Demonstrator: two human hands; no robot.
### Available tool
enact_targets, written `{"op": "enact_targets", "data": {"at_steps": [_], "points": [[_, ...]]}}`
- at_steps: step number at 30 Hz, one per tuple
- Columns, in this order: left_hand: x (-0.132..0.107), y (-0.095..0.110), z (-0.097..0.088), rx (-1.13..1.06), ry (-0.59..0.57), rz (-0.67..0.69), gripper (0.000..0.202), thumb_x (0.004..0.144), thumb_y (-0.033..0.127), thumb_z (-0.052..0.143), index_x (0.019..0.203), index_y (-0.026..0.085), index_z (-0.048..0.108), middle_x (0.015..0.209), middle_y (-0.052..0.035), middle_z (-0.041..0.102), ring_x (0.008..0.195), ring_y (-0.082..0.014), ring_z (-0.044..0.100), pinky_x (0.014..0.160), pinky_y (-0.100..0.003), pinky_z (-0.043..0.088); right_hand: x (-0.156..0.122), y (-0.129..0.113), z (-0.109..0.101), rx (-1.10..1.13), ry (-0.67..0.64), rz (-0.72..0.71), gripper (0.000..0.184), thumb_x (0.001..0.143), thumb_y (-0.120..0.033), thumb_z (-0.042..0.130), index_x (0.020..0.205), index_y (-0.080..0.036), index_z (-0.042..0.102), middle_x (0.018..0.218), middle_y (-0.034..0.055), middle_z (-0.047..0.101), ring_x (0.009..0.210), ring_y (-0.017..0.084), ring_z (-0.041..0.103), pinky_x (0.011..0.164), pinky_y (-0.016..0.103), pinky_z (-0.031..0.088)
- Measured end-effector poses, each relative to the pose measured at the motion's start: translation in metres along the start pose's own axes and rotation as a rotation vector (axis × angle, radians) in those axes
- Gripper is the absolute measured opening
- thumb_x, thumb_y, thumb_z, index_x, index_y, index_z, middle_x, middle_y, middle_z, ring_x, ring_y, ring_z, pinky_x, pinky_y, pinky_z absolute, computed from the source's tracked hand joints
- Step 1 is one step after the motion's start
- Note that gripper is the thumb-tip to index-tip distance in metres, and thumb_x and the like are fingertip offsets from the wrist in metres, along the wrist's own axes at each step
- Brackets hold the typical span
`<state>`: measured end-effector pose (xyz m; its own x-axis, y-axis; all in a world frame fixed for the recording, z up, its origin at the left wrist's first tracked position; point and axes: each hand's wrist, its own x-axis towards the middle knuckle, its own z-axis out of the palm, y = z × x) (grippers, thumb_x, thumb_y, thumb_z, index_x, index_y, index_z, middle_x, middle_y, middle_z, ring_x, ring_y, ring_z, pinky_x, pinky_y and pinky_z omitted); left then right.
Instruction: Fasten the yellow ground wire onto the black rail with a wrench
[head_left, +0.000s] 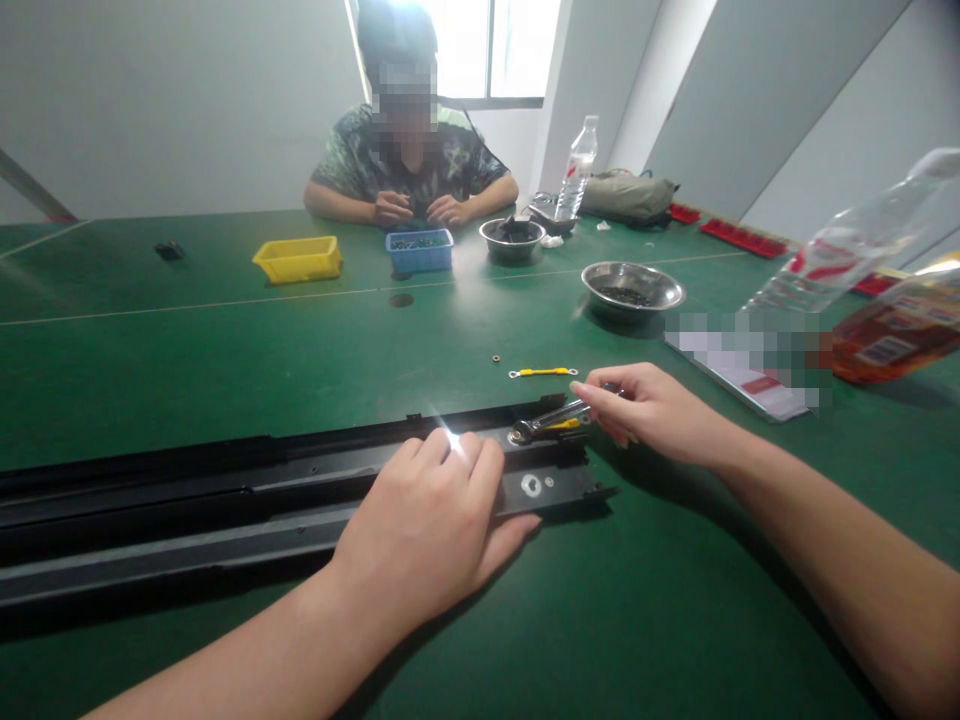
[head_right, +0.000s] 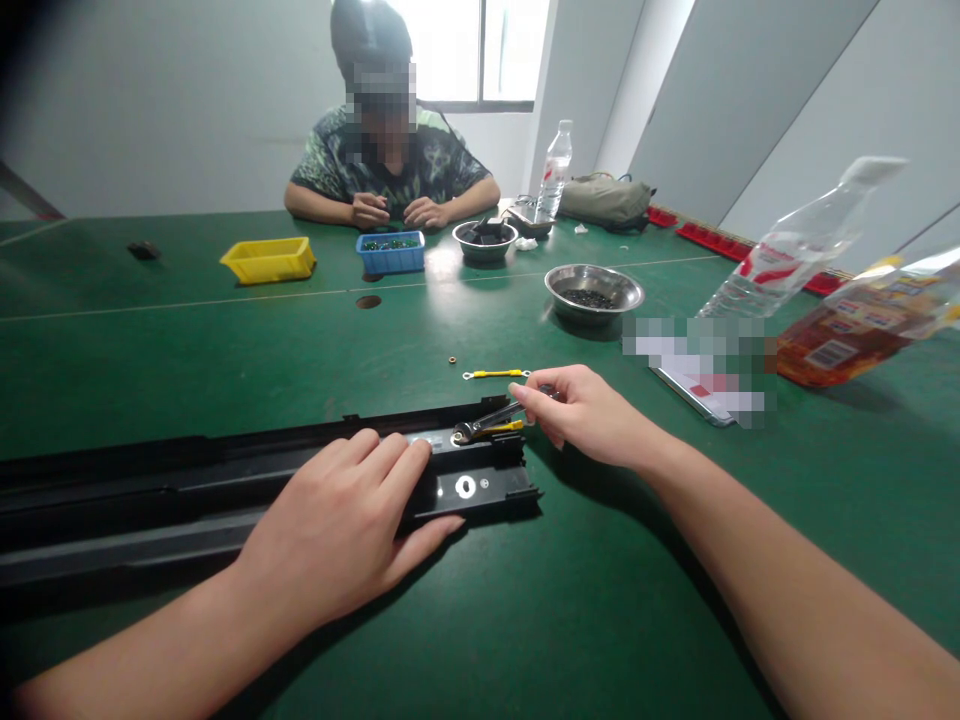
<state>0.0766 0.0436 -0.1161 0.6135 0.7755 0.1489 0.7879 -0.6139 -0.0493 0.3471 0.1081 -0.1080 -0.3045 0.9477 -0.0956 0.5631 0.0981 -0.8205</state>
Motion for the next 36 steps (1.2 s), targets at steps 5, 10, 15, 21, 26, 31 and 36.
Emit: {"op": "enact_targets", "data": {"at_steps": [5,10,15,21,26,31,36], "points": [[0.001,0.001,0.0,0.009,-0.004,-0.001,0.046,0.099,0.062,0.04,0.111,0.02,0.057,0.097,-0.0109,0.061,0.091,-0.0317,0.055,0.078,-0.047,0.046,0.001,0.005,-0.003,-0.077,-0.073,0.039,0.048,0.096,-0.057,0.059,0.065,-0.021,0.053,0.05,-0.0026,0.055,0.047,0.013,0.049,0.051,0.027,0.035],[0.002,0.001,0.0,0.008,-0.013,-0.002,0.046,0.1,0.062,0.039,0.11,0.02,0.056,0.098,-0.0113,0.061,0.091,-0.0315,0.055,0.077,-0.046,0.046,-0.004,0.003,-0.013,-0.163,-0.273,0.102,0.051,0.096,-0.058,0.059,0.062,-0.02,0.055,0.048,-0.0018,0.054,0.047,0.013,0.047,0.049,0.026,0.032],[0.002,0.001,0.002,0.012,-0.021,-0.004,0.047,0.101,0.062,0.036,0.11,0.02,0.056,0.096,-0.0113,0.061,0.09,-0.0314,0.055,0.078,-0.047,0.046,-0.007,0.001,-0.015,-0.163,-0.34,0.105,0.052,0.096,-0.059,0.057,0.062,-0.02,0.054,0.048,-0.0017,0.054,0.046,0.013,0.046,0.049,0.026,0.032],[0.002,0.0,0.003,0.003,-0.019,-0.001,0.047,0.1,0.062,0.036,0.109,0.021,0.055,0.097,-0.0108,0.06,0.091,-0.0318,0.054,0.079,-0.047,0.046,-0.007,0.002,-0.019,-0.149,-0.357,0.111,0.051,0.097,-0.057,0.057,0.062,-0.02,0.053,0.048,-0.0024,0.052,0.046,0.012,0.045,0.048,0.026,0.031],[0.001,0.001,0.003,0.012,-0.007,-0.001,0.045,0.1,0.062,0.039,0.109,0.021,0.056,0.095,-0.0102,0.06,0.089,-0.0311,0.054,0.078,-0.046,0.046,-0.008,0.002,-0.02,-0.149,-0.347,0.115,0.051,0.097,-0.056,0.058,0.062,-0.02,0.053,0.048,-0.0019,0.053,0.045,0.012,0.044,0.048,0.026,0.031],[0.001,0.001,0.003,0.013,-0.013,-0.001,0.045,0.1,0.062,0.038,0.108,0.021,0.055,0.096,-0.0103,0.06,0.089,-0.0312,0.054,0.077,-0.047,0.046,-0.008,0.005,-0.021,-0.133,-0.34,0.12,0.05,0.096,-0.057,0.059,0.062,-0.02,0.054,0.049,-0.0017,0.053,0.046,0.013,0.046,0.047,0.027,0.031],[0.001,0.0,0.004,0.009,-0.012,0.001,0.046,0.1,0.062,0.037,0.11,0.021,0.055,0.097,-0.0108,0.06,0.09,-0.0313,0.054,0.078,-0.047,0.046,-0.007,0.004,-0.019,-0.139,-0.284,0.132,0.053,0.095,-0.06,0.06,0.06,-0.02,0.053,0.047,-0.0008,0.054,0.044,0.013,0.045,0.048,0.028,0.031]]}}
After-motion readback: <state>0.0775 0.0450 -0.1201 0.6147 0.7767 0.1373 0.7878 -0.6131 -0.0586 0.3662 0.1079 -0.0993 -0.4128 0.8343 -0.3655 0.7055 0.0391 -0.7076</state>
